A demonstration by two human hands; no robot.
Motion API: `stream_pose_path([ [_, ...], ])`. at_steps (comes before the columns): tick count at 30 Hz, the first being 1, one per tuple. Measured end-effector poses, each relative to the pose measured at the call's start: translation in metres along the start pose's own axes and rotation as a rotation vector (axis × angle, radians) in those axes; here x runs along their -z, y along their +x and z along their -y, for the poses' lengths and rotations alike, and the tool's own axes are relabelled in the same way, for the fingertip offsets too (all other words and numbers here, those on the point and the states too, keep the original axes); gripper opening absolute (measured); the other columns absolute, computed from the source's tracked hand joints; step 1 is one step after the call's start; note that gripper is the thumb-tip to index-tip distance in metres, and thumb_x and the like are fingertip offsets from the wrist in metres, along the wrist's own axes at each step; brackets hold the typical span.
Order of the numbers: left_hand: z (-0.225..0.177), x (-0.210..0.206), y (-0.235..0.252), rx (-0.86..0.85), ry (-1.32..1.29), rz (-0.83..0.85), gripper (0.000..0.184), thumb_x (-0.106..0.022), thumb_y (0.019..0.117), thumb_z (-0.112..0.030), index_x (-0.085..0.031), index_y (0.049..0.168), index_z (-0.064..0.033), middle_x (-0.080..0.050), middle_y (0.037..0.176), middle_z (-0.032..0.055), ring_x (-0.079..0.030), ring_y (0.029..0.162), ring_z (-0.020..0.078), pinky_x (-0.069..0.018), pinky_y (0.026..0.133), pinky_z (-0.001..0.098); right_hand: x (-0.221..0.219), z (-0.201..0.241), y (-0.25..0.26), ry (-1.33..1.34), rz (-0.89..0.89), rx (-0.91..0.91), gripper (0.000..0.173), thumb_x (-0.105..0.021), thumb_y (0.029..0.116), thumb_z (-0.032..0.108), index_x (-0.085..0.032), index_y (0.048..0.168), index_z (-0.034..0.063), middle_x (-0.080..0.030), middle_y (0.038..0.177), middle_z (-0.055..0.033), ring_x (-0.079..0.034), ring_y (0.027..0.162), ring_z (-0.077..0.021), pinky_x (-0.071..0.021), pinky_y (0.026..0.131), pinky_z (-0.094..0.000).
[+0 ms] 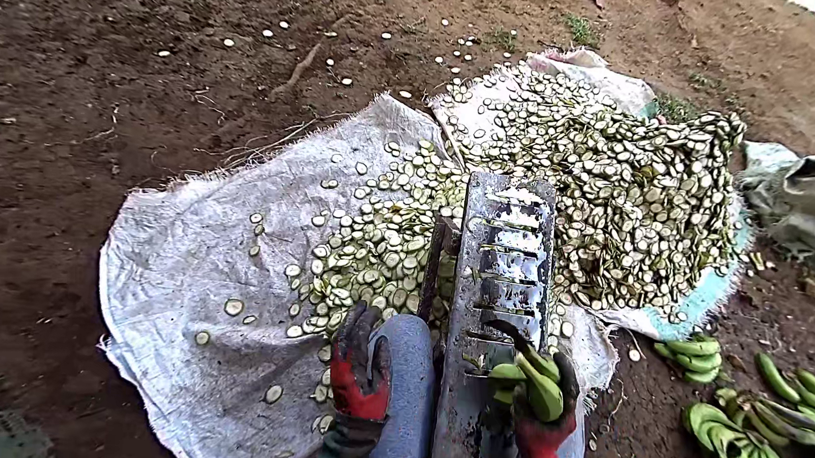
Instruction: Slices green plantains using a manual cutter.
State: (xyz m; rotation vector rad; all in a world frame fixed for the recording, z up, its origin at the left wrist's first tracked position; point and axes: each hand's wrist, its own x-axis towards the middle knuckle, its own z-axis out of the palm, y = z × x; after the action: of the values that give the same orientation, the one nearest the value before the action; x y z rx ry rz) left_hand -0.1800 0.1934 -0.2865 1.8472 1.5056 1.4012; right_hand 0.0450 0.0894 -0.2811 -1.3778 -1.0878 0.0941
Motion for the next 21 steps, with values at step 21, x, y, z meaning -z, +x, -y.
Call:
stream_pose_path([
  [21, -0.116, -0.081, 0.024, 0.534, -0.991, 0.219, 0.057, -0.068, 0.0897, 0.0, -0.043, 0.14, 0.0075, -0.066, 0.12, 0.0154, -0.067, 0.104, 0.0148, -0.0565, 0.093, 0.0304, -0.02, 0.018, 0.032, -0.163, 0.231, -0.039, 0.1, -0.09, 0.0663, 0.029, -0.043, 0.144, -0.0127, -0.058, 0.136, -0.0273, -0.059, 0.126, -0.0231, -0.0476, 0.11, -0.0344],
])
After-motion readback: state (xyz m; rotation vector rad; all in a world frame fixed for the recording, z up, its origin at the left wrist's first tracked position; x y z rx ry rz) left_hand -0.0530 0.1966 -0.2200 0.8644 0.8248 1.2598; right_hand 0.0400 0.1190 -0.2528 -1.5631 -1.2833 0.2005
